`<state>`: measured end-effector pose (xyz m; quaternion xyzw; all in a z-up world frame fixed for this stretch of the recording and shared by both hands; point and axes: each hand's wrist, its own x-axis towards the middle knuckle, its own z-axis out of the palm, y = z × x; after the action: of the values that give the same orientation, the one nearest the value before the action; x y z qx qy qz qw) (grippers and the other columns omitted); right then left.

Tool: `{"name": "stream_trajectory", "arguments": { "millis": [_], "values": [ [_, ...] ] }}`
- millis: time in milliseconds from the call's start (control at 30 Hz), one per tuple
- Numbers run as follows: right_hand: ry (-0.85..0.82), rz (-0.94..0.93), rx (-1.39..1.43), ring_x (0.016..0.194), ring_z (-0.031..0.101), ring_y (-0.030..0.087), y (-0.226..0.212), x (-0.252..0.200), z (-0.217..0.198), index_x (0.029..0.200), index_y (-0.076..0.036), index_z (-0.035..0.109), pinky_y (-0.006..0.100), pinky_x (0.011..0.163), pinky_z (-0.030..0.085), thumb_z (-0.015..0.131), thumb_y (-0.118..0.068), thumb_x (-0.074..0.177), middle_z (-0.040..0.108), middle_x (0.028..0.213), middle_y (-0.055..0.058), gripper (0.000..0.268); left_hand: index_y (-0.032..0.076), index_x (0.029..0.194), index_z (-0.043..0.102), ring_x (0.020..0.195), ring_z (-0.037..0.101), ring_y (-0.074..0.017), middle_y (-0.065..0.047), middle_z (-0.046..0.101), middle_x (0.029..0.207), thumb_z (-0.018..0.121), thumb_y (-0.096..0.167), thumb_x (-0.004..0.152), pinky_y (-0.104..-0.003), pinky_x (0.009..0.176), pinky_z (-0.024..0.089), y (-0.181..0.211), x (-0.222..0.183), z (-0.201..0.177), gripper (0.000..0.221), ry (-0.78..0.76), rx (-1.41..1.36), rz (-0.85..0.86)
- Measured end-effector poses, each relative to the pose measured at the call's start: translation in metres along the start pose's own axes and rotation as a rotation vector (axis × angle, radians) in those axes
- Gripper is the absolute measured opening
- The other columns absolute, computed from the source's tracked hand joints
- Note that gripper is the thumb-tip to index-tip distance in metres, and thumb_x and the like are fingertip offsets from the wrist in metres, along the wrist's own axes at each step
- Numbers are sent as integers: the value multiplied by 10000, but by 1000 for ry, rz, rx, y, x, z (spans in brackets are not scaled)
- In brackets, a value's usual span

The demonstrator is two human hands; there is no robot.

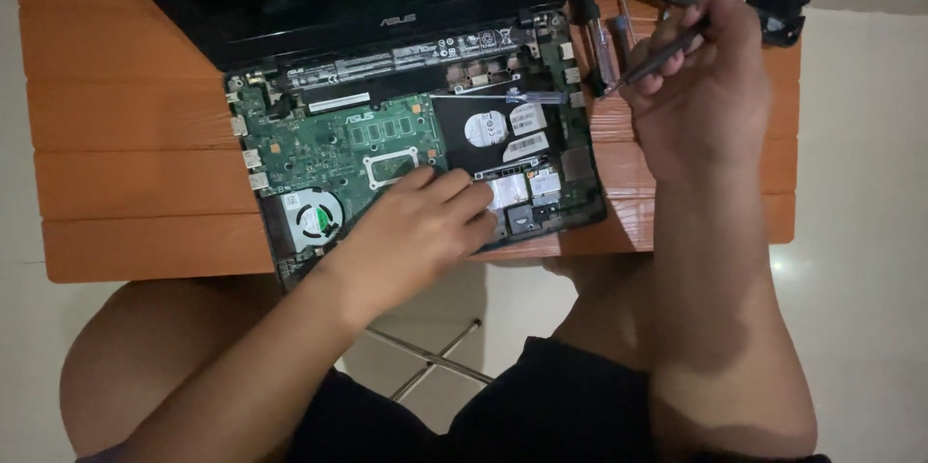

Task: Reinstalling internal components such as ribbon cables and screws into a laptop motherboard during a repair process.

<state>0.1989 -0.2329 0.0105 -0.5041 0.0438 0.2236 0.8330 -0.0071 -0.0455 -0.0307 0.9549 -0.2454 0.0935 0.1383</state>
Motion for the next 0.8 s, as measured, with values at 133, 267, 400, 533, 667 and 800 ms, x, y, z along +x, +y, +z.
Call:
{"name": "stream_trajectory", "arguments": {
  "millis": [133, 267, 400, 533, 667, 800],
  "values": [
    [28, -7, 1, 568, 479, 15, -2, -3, 4, 822, -193, 632, 197, 536, 363, 666, -349, 936, 559, 691, -97, 196, 158, 924, 720, 977, 545, -246, -30, 613, 1029, 730, 72, 820, -386, 760, 454, 0, -1, 1, 135, -43, 20, 9],
    [16, 7, -31, 558, 465, 20, -4, -3, 4, 808, -187, 618, 192, 535, 380, 671, -388, 905, 499, 657, -78, 230, 117, 974, 730, 1010, 549, -254, -44, 625, 1088, 734, 69, 829, -397, 783, 477, 0, -3, 6, 152, -57, 0, -10],
    [12, -11, -33, 591, 526, -9, -5, -8, 7, 840, -189, 650, 178, 552, 407, 690, -372, 916, 579, 717, -114, 202, 101, 990, 737, 1039, 560, -261, -55, 626, 1133, 731, 72, 840, -408, 789, 510, -1, -4, 8, 152, -58, -11, -23],
    [47, -12, -38, 574, 517, -9, -5, -7, 7, 847, -185, 662, 182, 536, 396, 702, -374, 888, 607, 730, -111, 197, 95, 1019, 742, 1046, 575, -259, -70, 637, 1178, 743, 63, 822, -416, 769, 554, -1, -5, 11, 199, -49, -22, -19],
    [18, 1, -40, 561, 496, -4, -4, -6, 8, 833, -191, 633, 189, 528, 378, 670, -378, 910, 559, 693, -111, 206, 91, 1001, 742, 1050, 559, -259, -54, 633, 1162, 753, 48, 801, -416, 778, 540, -2, -6, 13, 205, -58, -57, -28],
    [15, 21, -48, 569, 471, -3, -3, -5, 5, 856, -198, 635, 190, 536, 364, 682, -416, 883, 532, 716, -99, 225, 106, 970, 728, 1026, 553, -245, -44, 630, 1127, 734, 37, 825, -393, 749, 524, -3, -5, 13, 161, -55, -57, -25]
  ]
}}
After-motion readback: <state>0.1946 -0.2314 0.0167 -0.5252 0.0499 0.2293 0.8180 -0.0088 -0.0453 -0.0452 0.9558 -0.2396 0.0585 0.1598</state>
